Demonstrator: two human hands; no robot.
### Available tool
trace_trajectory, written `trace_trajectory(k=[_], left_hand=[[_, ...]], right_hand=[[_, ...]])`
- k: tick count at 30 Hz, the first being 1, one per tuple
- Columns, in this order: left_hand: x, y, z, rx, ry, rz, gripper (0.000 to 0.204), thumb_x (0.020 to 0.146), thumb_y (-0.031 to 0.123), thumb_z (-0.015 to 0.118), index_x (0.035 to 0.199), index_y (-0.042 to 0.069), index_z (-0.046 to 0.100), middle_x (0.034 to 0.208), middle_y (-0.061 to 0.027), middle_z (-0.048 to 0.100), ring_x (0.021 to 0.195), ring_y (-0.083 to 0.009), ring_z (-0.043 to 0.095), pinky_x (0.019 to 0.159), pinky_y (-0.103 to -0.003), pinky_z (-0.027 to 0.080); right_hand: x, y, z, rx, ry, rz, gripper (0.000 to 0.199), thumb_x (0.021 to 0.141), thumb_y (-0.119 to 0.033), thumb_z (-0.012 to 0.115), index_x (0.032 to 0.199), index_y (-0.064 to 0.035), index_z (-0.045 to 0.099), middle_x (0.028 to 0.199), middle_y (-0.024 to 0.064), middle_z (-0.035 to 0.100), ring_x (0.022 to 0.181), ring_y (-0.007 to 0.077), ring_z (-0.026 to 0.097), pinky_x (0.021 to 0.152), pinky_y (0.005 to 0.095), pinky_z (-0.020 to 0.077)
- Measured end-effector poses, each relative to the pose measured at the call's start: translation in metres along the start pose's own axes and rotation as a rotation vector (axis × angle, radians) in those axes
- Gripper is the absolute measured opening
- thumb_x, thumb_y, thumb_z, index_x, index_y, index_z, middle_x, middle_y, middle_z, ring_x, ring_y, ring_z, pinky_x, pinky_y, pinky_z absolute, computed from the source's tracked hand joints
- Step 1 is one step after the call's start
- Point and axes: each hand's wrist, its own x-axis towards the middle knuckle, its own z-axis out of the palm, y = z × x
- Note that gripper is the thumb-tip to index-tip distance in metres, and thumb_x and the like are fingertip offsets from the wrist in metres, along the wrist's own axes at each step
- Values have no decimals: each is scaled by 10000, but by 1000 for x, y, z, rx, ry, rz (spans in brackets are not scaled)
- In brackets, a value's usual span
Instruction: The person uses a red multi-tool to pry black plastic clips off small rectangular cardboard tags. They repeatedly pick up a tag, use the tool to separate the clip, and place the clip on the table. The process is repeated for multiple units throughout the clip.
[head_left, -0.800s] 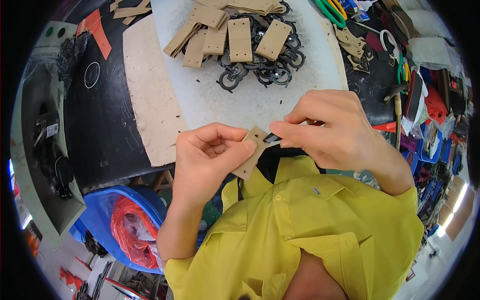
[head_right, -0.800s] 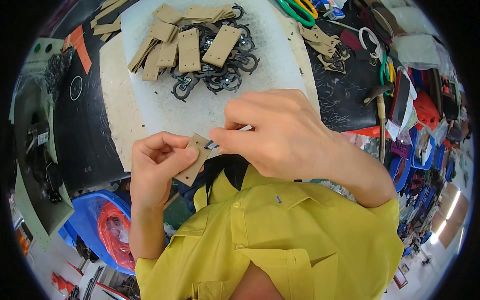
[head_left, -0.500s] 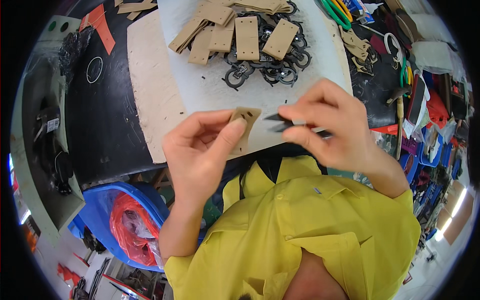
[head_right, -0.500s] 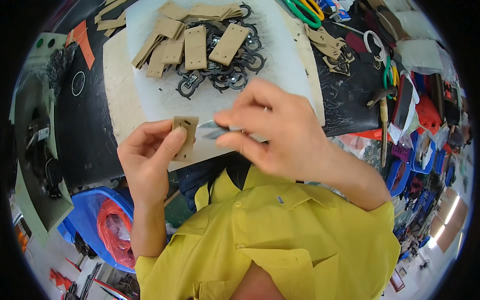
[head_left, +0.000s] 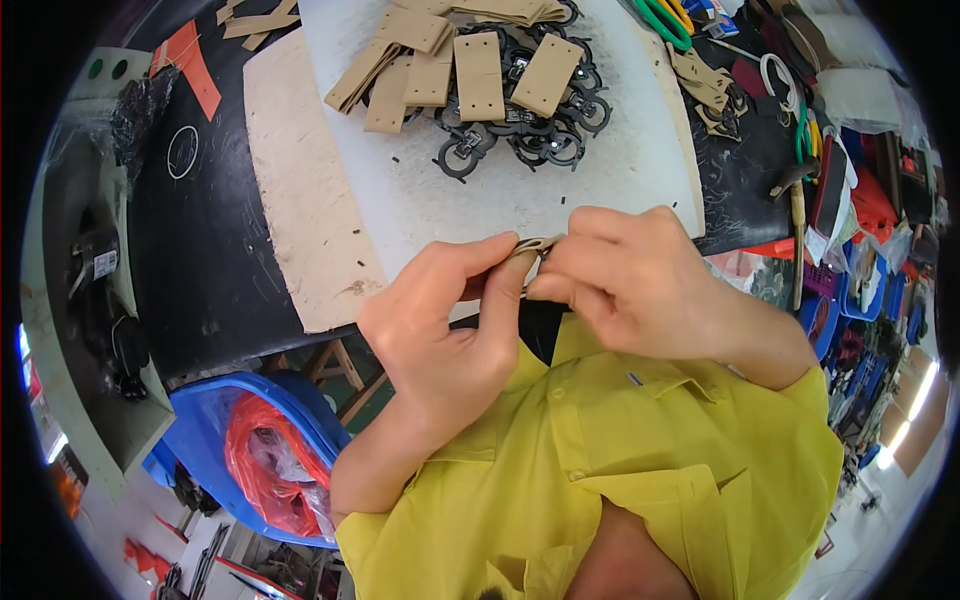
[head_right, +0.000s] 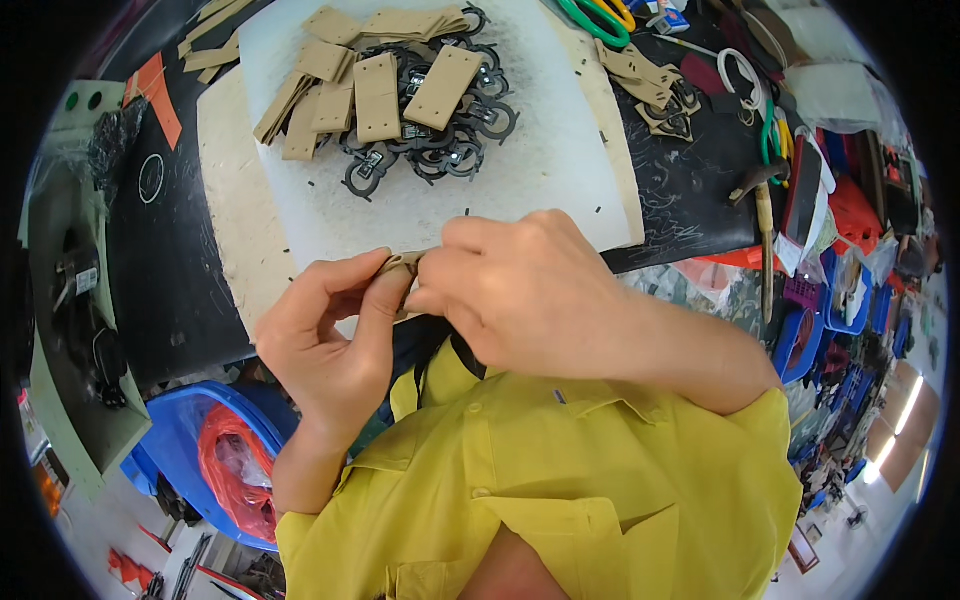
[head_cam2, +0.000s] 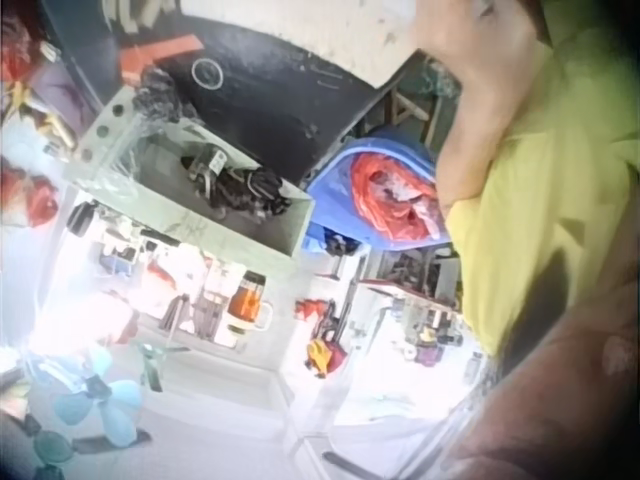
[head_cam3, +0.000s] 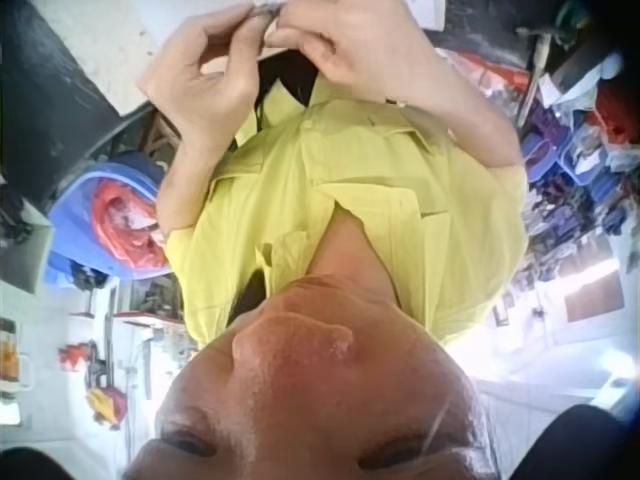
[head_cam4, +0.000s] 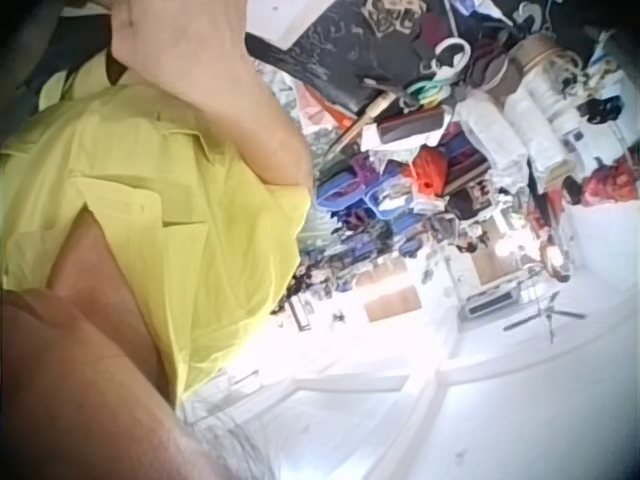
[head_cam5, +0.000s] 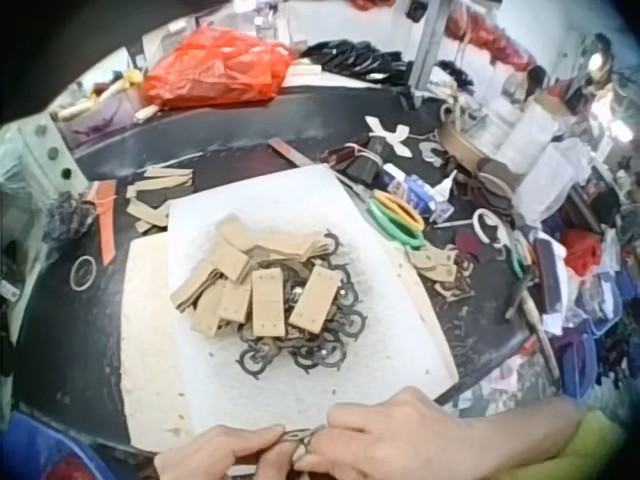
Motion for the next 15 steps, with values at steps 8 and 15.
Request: trace_trajectory(k=[8,15], left_hand=[[11,-6,8,-969,173,-289,142,847,-2,584,968,6,510,1008,-147,612,982,-225,593,807,-311,484],[6,-2,-14,-529,-78,-307,313,817,1,597,1110,-86,528,937,-153,626,842,-201,634,741,-284,517]], right_hand=[[13,1,14,979,200,582,247,758,-133,711,984,-48,665,728,-30,595,543,-11,424,458,192,359],[11,14,-4,451,85,367,243,777,-87,649,1010,-17,638,686,30,594,532,76,499,458,235,408]])
